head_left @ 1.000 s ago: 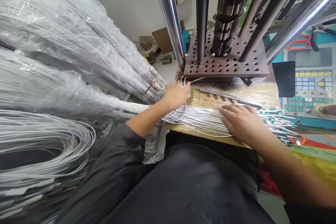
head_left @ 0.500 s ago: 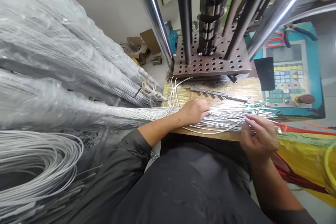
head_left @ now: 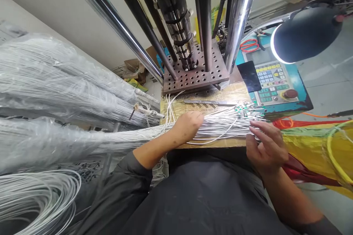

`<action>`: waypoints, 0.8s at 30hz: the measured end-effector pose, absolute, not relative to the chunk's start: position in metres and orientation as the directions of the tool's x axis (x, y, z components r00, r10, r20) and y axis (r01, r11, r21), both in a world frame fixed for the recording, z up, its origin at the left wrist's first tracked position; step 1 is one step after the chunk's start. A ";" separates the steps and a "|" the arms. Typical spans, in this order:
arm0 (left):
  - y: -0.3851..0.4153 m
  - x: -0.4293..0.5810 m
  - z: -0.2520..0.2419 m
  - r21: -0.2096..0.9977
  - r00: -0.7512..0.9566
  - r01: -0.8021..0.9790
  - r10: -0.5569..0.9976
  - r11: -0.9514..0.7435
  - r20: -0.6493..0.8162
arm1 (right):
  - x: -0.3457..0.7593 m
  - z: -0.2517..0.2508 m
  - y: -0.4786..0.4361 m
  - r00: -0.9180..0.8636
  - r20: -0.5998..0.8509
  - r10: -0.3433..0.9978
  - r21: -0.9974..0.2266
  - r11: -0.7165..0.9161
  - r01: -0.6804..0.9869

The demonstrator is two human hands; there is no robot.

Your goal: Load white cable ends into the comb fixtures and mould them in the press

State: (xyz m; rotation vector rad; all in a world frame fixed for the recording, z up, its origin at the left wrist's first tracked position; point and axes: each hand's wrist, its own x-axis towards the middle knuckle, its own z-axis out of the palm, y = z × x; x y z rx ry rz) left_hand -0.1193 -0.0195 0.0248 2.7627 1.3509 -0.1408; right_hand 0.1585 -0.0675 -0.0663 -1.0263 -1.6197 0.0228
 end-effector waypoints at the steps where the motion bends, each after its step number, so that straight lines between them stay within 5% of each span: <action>1: -0.019 -0.120 0.027 0.037 0.614 0.789 0.783 -0.614 -0.100 | 0.161 -0.067 -0.069 0.048 0.784 0.619 -0.521 0.613 0.593; 5: -0.016 -0.122 0.038 0.252 0.571 0.802 0.819 -0.542 -0.058 | 0.165 -0.070 -0.078 0.073 0.779 0.622 -0.543 0.613 0.573; 10: 0.001 -0.123 0.051 0.468 0.602 0.771 0.734 -0.432 -0.314 | 0.158 -0.068 -0.087 0.042 0.784 0.620 -0.546 0.656 0.521; 17: 0.000 -0.132 0.062 0.720 0.593 0.643 0.766 -0.263 -0.250 | 0.144 -0.064 -0.092 -0.137 0.801 0.583 -0.464 0.749 0.473; 24: -0.016 -0.132 0.055 0.854 0.512 0.497 0.847 -0.157 -0.142 | 0.104 -0.038 -0.097 -0.417 0.647 0.639 -0.651 0.747 0.134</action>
